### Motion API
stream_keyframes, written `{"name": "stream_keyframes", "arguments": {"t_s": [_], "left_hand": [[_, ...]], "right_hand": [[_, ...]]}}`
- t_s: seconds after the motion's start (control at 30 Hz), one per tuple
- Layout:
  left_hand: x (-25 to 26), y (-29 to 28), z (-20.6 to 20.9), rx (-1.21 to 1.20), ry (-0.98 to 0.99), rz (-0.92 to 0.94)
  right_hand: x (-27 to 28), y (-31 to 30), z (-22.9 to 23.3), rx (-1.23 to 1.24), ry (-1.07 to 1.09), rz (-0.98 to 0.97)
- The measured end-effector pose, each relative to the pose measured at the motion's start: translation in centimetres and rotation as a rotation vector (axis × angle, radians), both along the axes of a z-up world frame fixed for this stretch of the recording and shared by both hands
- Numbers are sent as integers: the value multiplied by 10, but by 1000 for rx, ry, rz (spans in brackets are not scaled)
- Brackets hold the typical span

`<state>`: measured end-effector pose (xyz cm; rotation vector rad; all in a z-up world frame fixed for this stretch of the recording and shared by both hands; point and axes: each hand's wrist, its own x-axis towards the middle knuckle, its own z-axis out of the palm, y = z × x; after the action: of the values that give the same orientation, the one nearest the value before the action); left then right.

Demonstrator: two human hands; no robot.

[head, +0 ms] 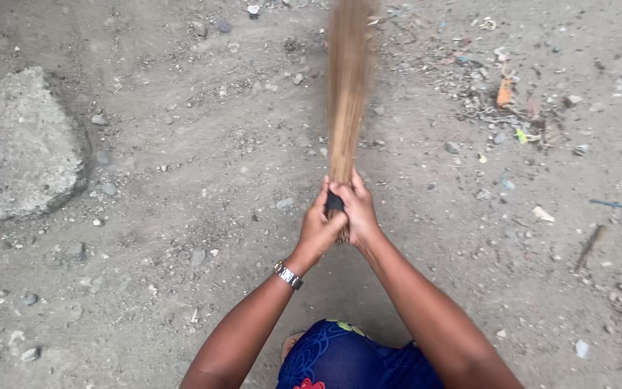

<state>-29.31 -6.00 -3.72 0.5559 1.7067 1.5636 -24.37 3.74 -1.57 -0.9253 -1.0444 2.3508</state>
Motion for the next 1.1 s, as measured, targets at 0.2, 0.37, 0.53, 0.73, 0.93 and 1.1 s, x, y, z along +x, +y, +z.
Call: {"name": "stream_keyframes", "arguments": {"t_s": [0.2, 0.37, 0.53, 0.73, 0.93, 1.1], "left_hand": [[-116, 11, -29, 219, -47, 399], [-169, 31, -2, 36, -175, 308], [-140, -13, -3, 6, -194, -99], [-125, -39, -35, 86, 31, -115], [-101, -7, -18, -93, -64, -200], [-84, -40, 17, 31, -112, -269]], "right_hand": [[-150, 21, -57, 39, 78, 212], [-191, 35, -39, -151, -52, 25], [-120, -34, -14, -25, -93, -319], [-100, -62, -16, -62, -53, -286], [-72, -36, -36, -124, 103, -435], [-49, -69, 12, 62, -85, -401]]}}
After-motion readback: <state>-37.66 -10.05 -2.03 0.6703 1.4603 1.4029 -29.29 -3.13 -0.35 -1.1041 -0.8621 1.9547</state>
